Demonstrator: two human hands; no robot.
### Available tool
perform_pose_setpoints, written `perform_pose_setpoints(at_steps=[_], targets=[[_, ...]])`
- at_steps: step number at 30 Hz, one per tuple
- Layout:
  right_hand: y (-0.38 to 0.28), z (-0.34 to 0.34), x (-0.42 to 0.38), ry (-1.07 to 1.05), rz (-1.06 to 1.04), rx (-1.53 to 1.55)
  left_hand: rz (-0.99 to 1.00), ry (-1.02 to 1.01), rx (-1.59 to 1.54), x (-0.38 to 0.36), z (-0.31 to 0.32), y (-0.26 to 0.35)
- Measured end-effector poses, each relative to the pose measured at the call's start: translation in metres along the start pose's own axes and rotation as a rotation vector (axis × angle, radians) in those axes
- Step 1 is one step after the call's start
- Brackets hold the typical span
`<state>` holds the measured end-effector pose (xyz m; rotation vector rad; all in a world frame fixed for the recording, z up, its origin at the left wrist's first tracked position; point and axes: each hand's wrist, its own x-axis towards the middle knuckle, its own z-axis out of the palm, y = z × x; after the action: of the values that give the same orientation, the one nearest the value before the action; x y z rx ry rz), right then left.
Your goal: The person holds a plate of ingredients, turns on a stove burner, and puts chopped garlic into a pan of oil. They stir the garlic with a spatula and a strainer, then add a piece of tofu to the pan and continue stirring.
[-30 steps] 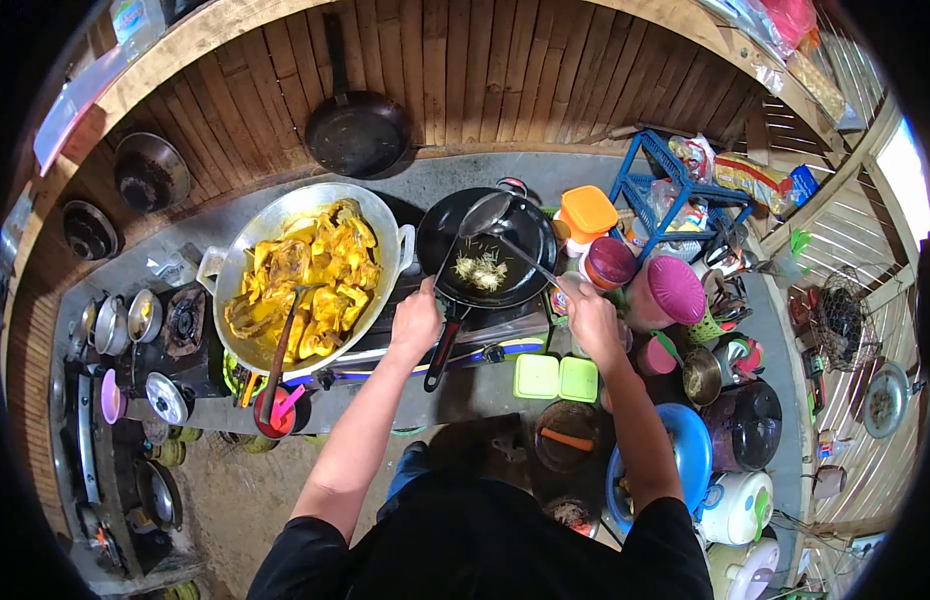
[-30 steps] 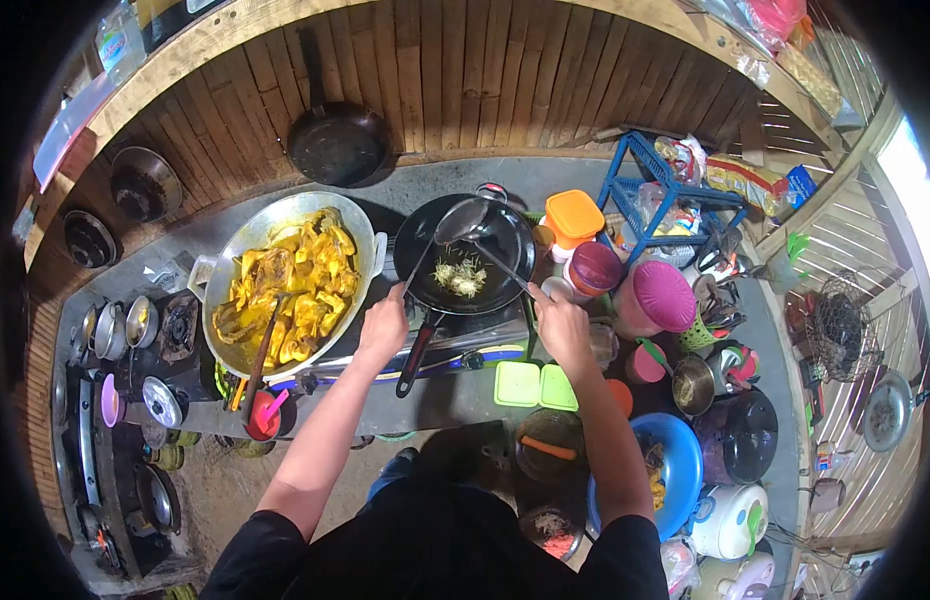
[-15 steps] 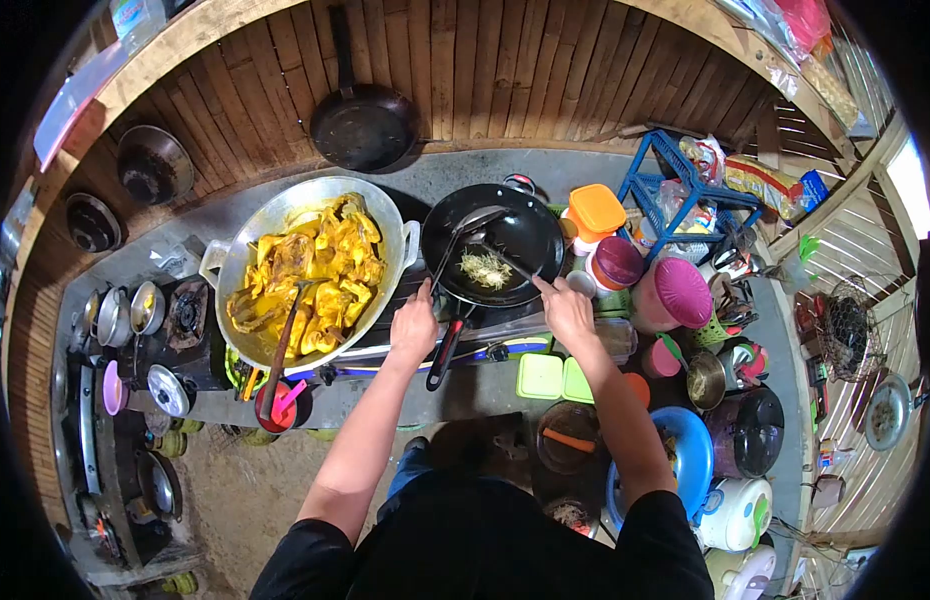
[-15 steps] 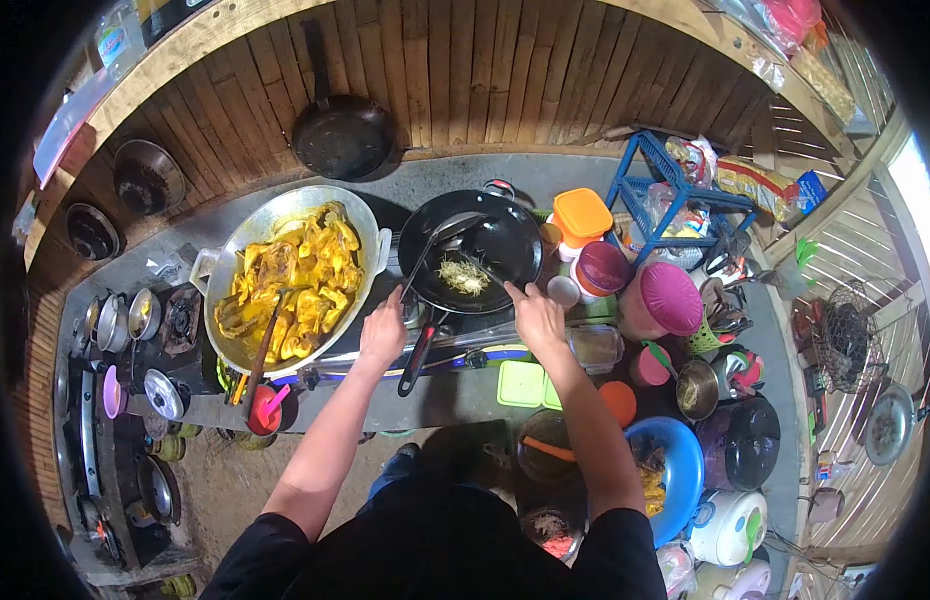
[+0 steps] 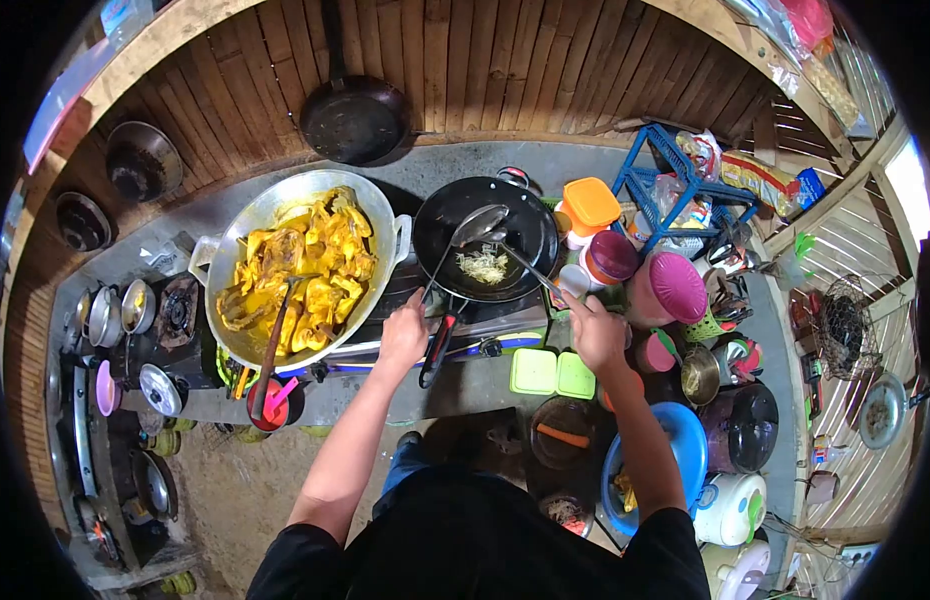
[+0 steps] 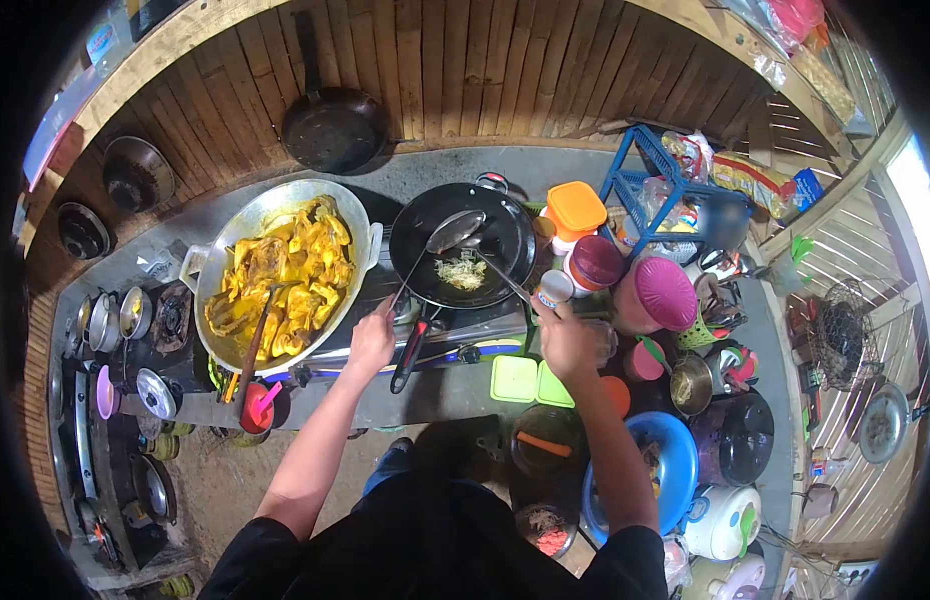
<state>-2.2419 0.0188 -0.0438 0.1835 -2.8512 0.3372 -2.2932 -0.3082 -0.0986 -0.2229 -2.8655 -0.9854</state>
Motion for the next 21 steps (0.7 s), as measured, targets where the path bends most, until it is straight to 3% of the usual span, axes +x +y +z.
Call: perform_pose_setpoints(at_steps=[8,21], targets=[[-0.007,0.029,0.0,0.051,-0.052,0.044,-0.009,-0.001,-0.012,0.001,0.002,-0.002],[-0.008,-0.021,-0.014,-0.093,-0.011,-0.038,-0.055,0.033,-0.032,-0.004,-0.002,-0.001]])
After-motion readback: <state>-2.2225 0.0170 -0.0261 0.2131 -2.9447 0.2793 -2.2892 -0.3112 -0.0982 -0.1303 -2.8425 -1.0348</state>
